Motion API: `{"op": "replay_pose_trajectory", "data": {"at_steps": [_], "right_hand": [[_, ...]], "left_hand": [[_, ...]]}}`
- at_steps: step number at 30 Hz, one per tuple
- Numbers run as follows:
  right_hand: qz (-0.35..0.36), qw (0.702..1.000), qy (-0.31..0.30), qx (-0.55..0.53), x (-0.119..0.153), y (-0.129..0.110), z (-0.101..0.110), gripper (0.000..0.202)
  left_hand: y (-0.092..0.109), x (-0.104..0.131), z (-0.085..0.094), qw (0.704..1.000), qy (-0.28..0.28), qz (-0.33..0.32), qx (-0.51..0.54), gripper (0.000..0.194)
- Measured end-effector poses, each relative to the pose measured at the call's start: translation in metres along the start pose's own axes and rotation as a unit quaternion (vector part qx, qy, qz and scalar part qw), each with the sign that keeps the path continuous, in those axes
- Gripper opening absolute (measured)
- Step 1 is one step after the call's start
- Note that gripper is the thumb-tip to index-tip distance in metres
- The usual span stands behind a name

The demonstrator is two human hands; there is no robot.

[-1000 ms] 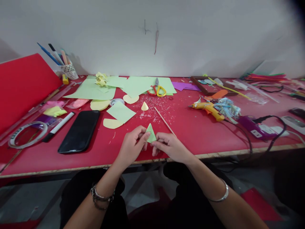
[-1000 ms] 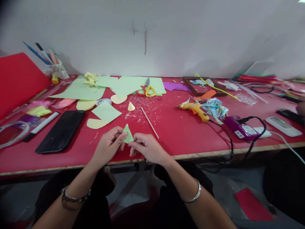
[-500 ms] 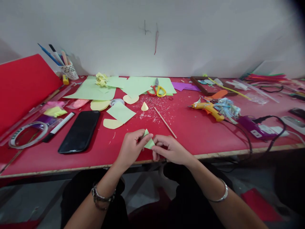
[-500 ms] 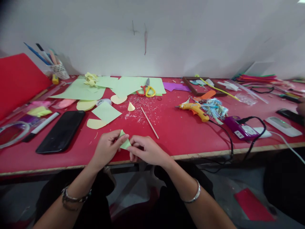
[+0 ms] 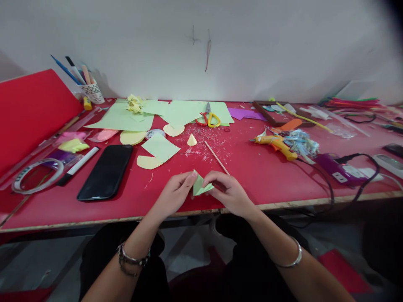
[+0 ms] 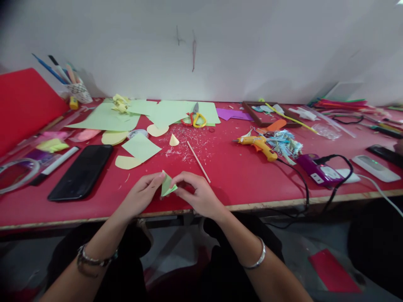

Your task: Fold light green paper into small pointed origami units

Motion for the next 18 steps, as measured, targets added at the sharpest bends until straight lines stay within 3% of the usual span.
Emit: {"op": "replay_pose_trajectory", "data": {"at_steps": [5,12,18], "right_hand": [[-0.021,0.999,0.005,-0.034,-0.001,0.003,-0.002,0.009],[-0.050,0.998,-0.004,-0.028,-0.001,0.002,-0.003,0.010],[-0.087,0.993,0.056,-0.052,0.000,0.005,-0.003,0.014]], "left_hand": [[-0.001,-0.001,0.002,0.999,-0.027,-0.014,-0.022,0.035],[-0.005,0.002,-0.006,0.993,0.013,-0.039,-0.109,0.038],[-0.005,0.003,-0.015,0.981,0.071,-0.103,-0.151,0.037]]}}
Point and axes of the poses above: each hand's wrist, its own x-axis away from the middle knuckle, its own z-axis out of the back of the hand, y = z × x, the point moved 1 cm from there along -x, towards the middle knuckle, and after that the axes turned 8 degrees about -z, right-handed, at the moved point
